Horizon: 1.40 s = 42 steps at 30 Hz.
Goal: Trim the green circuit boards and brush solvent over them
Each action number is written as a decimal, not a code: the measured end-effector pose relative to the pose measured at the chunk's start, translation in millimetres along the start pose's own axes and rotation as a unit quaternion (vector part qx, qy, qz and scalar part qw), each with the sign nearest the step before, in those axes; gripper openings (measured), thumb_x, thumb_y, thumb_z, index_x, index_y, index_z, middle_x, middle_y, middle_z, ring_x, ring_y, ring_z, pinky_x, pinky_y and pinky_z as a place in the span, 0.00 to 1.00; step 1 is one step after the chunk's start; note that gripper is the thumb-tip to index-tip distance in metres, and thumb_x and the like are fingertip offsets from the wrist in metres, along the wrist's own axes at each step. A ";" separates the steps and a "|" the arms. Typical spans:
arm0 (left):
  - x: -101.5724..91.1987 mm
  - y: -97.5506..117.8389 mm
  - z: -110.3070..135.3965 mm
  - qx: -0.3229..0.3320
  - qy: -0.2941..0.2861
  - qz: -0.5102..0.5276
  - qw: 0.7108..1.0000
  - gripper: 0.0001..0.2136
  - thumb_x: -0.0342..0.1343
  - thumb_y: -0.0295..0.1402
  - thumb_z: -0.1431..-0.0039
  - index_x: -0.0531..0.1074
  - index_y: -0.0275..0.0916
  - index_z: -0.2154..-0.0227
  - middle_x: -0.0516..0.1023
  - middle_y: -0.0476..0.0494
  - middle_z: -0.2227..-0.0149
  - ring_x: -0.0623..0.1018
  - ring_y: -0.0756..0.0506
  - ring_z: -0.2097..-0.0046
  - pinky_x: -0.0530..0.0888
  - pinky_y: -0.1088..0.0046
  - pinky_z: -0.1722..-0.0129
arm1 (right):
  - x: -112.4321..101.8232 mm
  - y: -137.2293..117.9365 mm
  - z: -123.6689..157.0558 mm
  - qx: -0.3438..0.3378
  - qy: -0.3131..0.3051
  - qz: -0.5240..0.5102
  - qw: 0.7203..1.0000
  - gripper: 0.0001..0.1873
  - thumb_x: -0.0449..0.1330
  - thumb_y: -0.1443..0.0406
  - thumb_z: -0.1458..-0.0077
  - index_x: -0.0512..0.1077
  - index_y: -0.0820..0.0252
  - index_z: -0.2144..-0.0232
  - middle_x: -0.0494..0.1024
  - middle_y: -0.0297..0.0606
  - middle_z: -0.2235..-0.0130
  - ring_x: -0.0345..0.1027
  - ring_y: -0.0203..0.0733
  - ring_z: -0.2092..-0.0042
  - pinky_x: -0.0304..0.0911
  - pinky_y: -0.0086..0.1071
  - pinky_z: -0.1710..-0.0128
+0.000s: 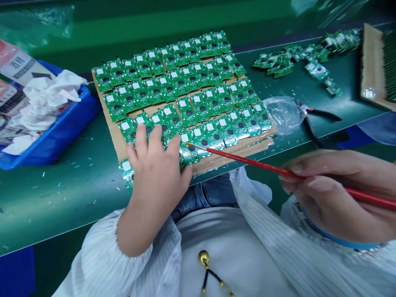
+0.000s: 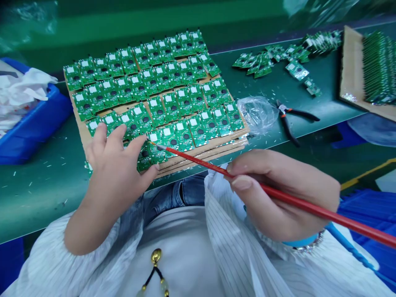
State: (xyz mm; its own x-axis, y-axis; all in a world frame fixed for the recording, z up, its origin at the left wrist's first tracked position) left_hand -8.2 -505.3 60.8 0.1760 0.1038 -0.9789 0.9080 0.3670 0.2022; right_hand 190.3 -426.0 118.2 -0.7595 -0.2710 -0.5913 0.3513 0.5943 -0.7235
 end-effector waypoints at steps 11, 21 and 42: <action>4.3 6.4 -5.0 0.003 -0.001 -0.003 1.000 0.20 0.60 0.37 0.52 0.73 0.36 0.54 0.64 0.26 0.42 0.53 0.21 0.37 0.57 0.36 0.46 | 19.3 -25.6 -12.3 -0.132 -0.113 0.025 0.984 0.06 0.57 0.71 0.49 0.69 0.55 0.72 0.73 0.34 0.78 0.69 0.33 0.77 0.64 0.25 0.79; 5.2 6.6 -6.0 0.007 0.000 -0.007 1.000 0.19 0.60 0.36 0.52 0.74 0.37 0.55 0.64 0.26 0.42 0.53 0.21 0.37 0.56 0.35 0.46 | 9.2 -17.2 -6.5 -0.120 -0.142 0.041 0.982 0.06 0.54 0.67 0.44 0.69 0.54 0.72 0.74 0.36 0.76 0.69 0.33 0.76 0.65 0.25 0.79; 10.6 29.5 -19.5 0.001 -0.019 -0.042 0.999 0.21 0.60 0.37 0.52 0.74 0.36 0.53 0.63 0.25 0.41 0.53 0.21 0.37 0.58 0.39 0.46 | 4.4 -7.1 -4.8 -0.126 -0.142 0.039 0.981 0.07 0.53 0.70 0.43 0.68 0.57 0.72 0.74 0.34 0.76 0.68 0.28 0.73 0.65 0.22 0.74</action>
State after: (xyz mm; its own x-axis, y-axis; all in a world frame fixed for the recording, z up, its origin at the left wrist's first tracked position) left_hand 13.1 -475.3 56.9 0.1137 0.0382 -0.9928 0.9207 0.3714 0.1197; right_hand 181.8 -427.8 122.5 -0.5398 -0.3959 -0.7428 0.2293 0.7800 -0.5823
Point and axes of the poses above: each hand's wrist, its own z-axis away from the middle knuckle, its own x-axis out of the palm, y = z × x, the point moved 8 cm from there along -z, towards the middle knuckle
